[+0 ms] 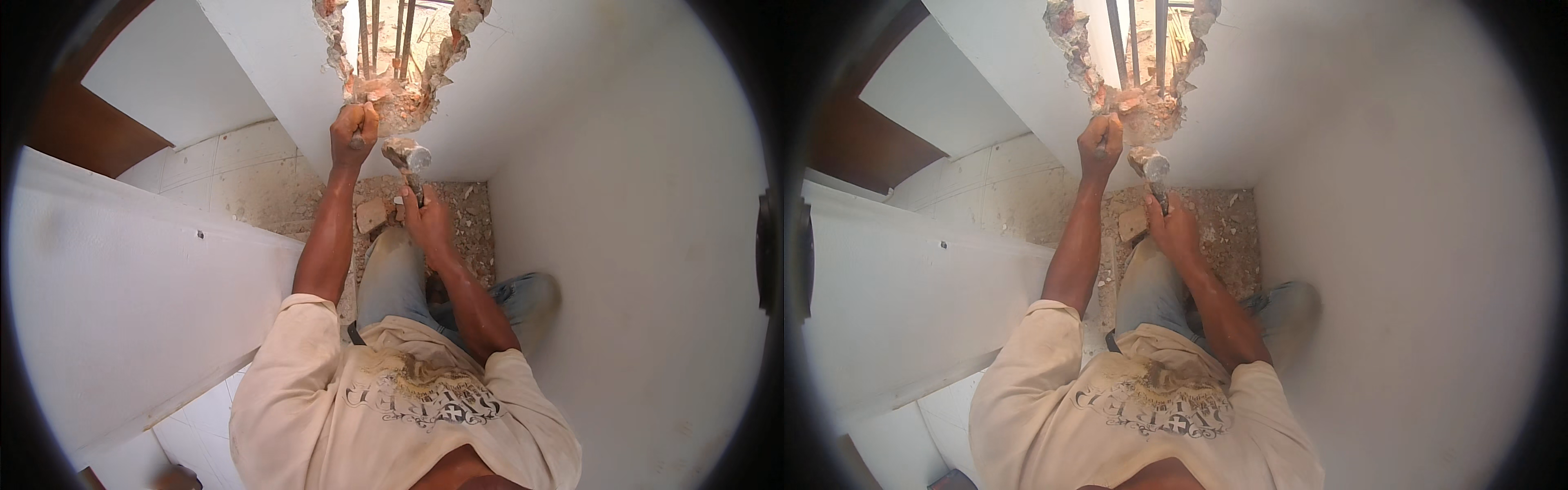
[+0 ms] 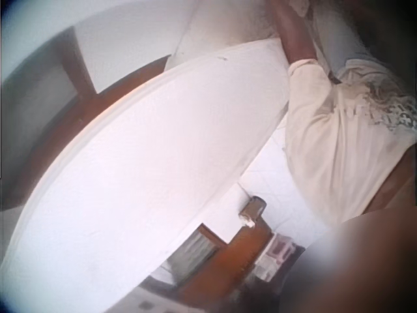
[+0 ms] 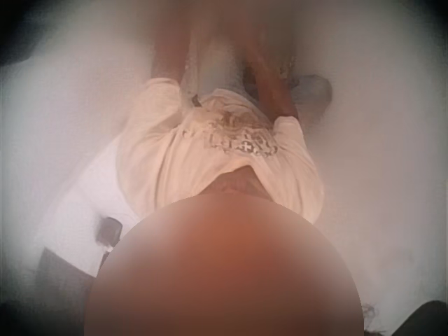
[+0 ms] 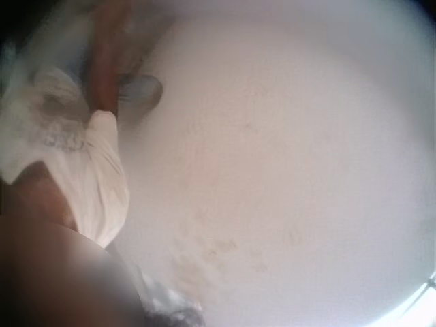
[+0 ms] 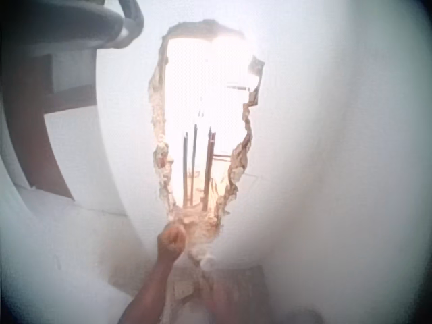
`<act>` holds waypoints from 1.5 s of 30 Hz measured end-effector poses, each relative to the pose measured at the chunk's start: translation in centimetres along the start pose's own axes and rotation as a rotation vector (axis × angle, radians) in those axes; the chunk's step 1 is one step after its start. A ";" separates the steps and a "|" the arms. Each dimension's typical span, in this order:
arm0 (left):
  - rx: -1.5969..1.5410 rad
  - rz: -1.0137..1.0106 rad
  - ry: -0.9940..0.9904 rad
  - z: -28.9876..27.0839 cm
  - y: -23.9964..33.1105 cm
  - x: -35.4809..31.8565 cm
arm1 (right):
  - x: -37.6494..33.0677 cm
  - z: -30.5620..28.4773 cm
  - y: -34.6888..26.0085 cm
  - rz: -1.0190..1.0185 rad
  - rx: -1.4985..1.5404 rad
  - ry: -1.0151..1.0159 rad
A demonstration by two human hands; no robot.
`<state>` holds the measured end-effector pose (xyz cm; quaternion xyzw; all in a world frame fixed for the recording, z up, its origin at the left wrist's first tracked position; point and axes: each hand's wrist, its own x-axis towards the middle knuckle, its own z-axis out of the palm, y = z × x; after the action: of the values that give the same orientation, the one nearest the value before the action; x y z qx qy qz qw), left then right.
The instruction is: The person uses a hammer and chisel to break apart a brick and concrete wall section on a staircase landing. They repeatedly strike the wall to remove bricks and debris, gradually enlarging the opening and exposing embedded metal rods.
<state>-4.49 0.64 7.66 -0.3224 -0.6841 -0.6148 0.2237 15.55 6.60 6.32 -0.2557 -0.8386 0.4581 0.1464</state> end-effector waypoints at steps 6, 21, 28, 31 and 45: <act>0.116 0.405 -0.135 3.3 1.2 -1.7 | -6.1 -2.8 3.1 -0.041 0.207 0.040; 0.166 0.421 -0.165 5.2 -3.8 2.1 | -9.4 -6.0 4.9 0.086 0.510 -0.009; 0.081 0.446 -0.113 6.1 -1.3 1.0 | -9.4 -5.8 6.4 0.032 0.513 -0.005; 0.062 0.335 -0.070 5.9 1.0 -2.0 | -9.4 -5.8 6.3 0.111 0.643 -0.084; -0.105 0.060 0.269 11.0 -0.5 4.0 | -12.0 -7.5 5.6 0.154 0.618 -0.023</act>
<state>-6.61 12.15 8.57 -0.2689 -0.6048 -0.6804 0.3144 30.68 7.58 5.45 -0.2567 -0.6397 0.7037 0.1727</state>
